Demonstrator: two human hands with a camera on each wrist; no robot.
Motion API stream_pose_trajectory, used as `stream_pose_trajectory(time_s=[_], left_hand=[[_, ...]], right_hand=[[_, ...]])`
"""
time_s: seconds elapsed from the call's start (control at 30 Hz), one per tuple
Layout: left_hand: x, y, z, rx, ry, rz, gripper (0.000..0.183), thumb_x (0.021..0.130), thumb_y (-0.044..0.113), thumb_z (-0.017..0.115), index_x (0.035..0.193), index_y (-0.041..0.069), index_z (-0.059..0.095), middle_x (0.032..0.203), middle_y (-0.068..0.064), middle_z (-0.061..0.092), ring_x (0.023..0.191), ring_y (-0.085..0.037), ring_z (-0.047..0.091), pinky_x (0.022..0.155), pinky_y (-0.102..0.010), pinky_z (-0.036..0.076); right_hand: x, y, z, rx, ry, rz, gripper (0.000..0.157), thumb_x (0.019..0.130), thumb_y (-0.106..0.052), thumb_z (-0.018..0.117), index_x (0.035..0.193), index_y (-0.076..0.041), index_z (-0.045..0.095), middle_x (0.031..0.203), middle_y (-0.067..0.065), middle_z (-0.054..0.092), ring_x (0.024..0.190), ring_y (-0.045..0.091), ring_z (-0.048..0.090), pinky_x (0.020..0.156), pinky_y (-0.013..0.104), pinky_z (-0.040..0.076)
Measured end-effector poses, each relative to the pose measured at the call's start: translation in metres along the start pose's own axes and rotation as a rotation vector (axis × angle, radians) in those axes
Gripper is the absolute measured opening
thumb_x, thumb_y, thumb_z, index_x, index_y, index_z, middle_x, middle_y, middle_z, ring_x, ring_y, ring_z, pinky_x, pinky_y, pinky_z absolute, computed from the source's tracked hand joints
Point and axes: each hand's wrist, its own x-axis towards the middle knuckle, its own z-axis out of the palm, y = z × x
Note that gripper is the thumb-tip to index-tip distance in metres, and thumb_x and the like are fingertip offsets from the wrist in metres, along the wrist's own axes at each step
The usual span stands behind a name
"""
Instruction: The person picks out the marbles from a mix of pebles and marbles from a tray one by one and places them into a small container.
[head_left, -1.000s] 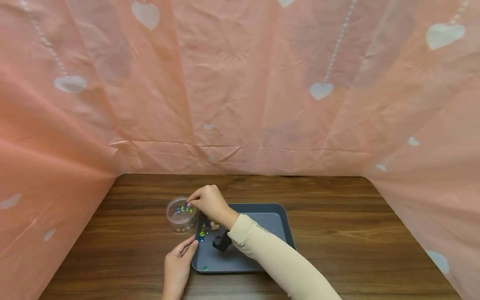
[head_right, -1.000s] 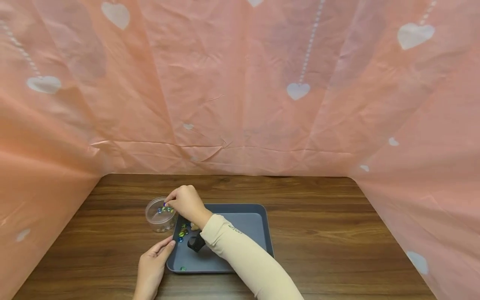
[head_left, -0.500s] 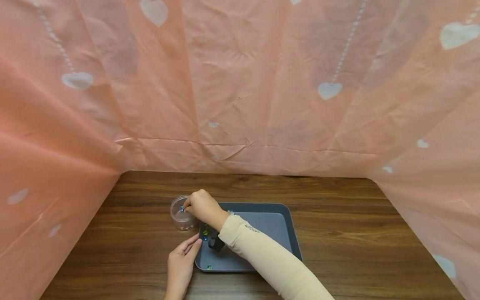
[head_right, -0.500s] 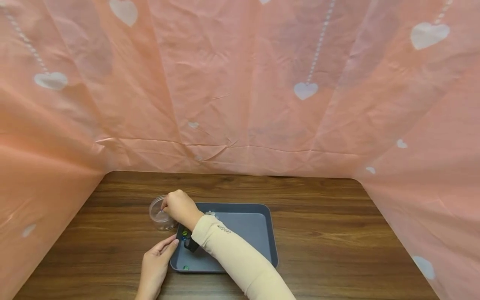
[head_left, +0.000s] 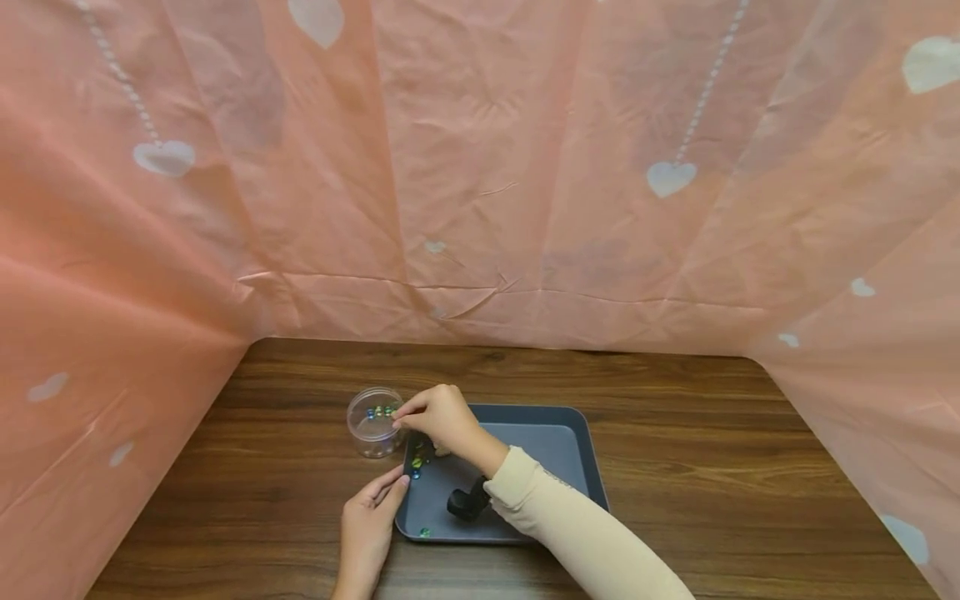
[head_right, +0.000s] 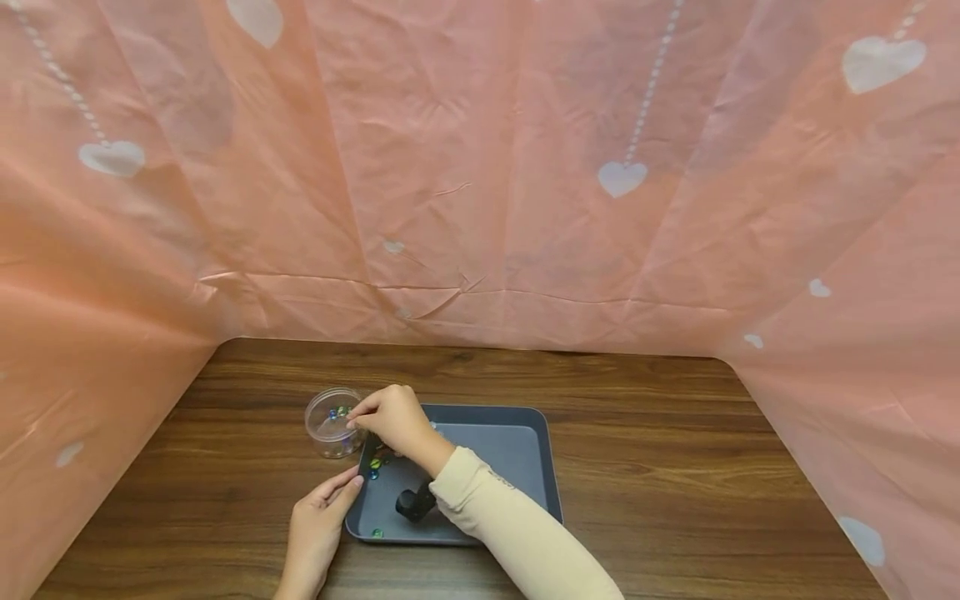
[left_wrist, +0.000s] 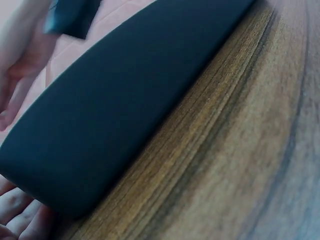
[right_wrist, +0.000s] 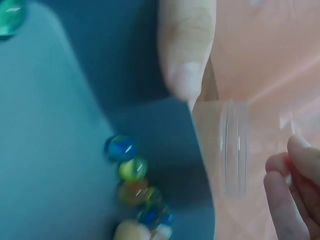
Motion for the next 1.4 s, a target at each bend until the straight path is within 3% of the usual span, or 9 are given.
stream_pose_trajectory(time_s=[0.1, 0.23, 0.37, 0.53, 0.73, 1.13, 1.4], left_hand=[[0.001, 0.002, 0.004, -0.002, -0.009, 0.006, 0.034, 0.093, 0.025, 0.071, 0.117, 0.0, 0.072, 0.114, -0.018, 0.073, 0.095, 0.002, 0.065, 0.077, -0.01, 0.05], [0.001, 0.003, 0.006, 0.013, -0.011, 0.012, 0.034, 0.093, 0.025, 0.071, 0.116, 0.0, 0.072, 0.113, -0.019, 0.073, 0.094, 0.001, 0.065, 0.076, -0.01, 0.05], [-0.003, 0.003, 0.002, 0.036, 0.003, -0.017, 0.036, 0.093, 0.028, 0.071, 0.117, 0.001, 0.072, 0.116, -0.019, 0.072, 0.092, 0.007, 0.063, 0.076, -0.008, 0.049], [-0.006, -0.001, -0.004, 0.039, 0.017, -0.052, 0.042, 0.093, 0.031, 0.07, 0.121, -0.001, 0.069, 0.119, -0.022, 0.069, 0.09, 0.013, 0.059, 0.076, -0.005, 0.046], [-0.004, -0.002, -0.002, 0.031, 0.004, -0.048, 0.041, 0.094, 0.028, 0.07, 0.121, -0.002, 0.069, 0.118, -0.023, 0.069, 0.088, 0.014, 0.059, 0.074, -0.006, 0.047], [-0.003, 0.0, -0.001, 0.012, -0.009, -0.061, 0.043, 0.093, 0.029, 0.071, 0.122, -0.003, 0.068, 0.116, -0.024, 0.07, 0.085, 0.014, 0.06, 0.072, -0.007, 0.049], [-0.004, 0.002, 0.0, -0.007, -0.01, -0.038, 0.041, 0.094, 0.026, 0.07, 0.121, -0.005, 0.067, 0.116, -0.025, 0.069, 0.085, 0.014, 0.061, 0.072, -0.006, 0.05]], right_hand=[[-0.014, 0.014, -0.015, 0.079, -0.02, 0.073, 0.009, 0.084, -0.016, 0.08, 0.089, -0.009, 0.081, 0.086, 0.006, 0.079, 0.066, 0.008, 0.066, 0.056, 0.016, 0.047], [-0.029, 0.032, -0.026, 0.15, -0.122, 0.115, 0.009, 0.083, -0.013, 0.08, 0.09, -0.008, 0.081, 0.089, 0.007, 0.079, 0.065, 0.007, 0.064, 0.055, 0.019, 0.047], [-0.039, 0.041, -0.02, 0.203, -0.274, 0.086, 0.013, 0.081, -0.006, 0.081, 0.093, -0.003, 0.08, 0.091, 0.01, 0.079, 0.074, -0.003, 0.065, 0.066, 0.017, 0.053], [-0.044, 0.041, -0.008, 0.237, -0.467, 0.06, 0.014, 0.078, 0.0, 0.081, 0.092, 0.003, 0.078, 0.09, 0.017, 0.077, 0.07, -0.004, 0.064, 0.068, 0.014, 0.053], [-0.044, 0.039, -0.008, 0.208, -0.599, 0.089, 0.011, 0.077, 0.006, 0.079, 0.088, 0.005, 0.077, 0.09, 0.021, 0.076, 0.067, -0.003, 0.063, 0.063, 0.013, 0.051], [-0.043, 0.038, -0.001, 0.128, -0.687, 0.05, 0.012, 0.078, 0.006, 0.078, 0.09, 0.007, 0.076, 0.09, 0.021, 0.076, 0.065, -0.005, 0.062, 0.062, 0.01, 0.049], [-0.042, 0.036, 0.008, 0.064, -0.714, 0.013, 0.012, 0.078, 0.001, 0.081, 0.089, 0.002, 0.078, 0.086, 0.008, 0.079, 0.066, -0.01, 0.061, 0.067, 0.011, 0.053]])
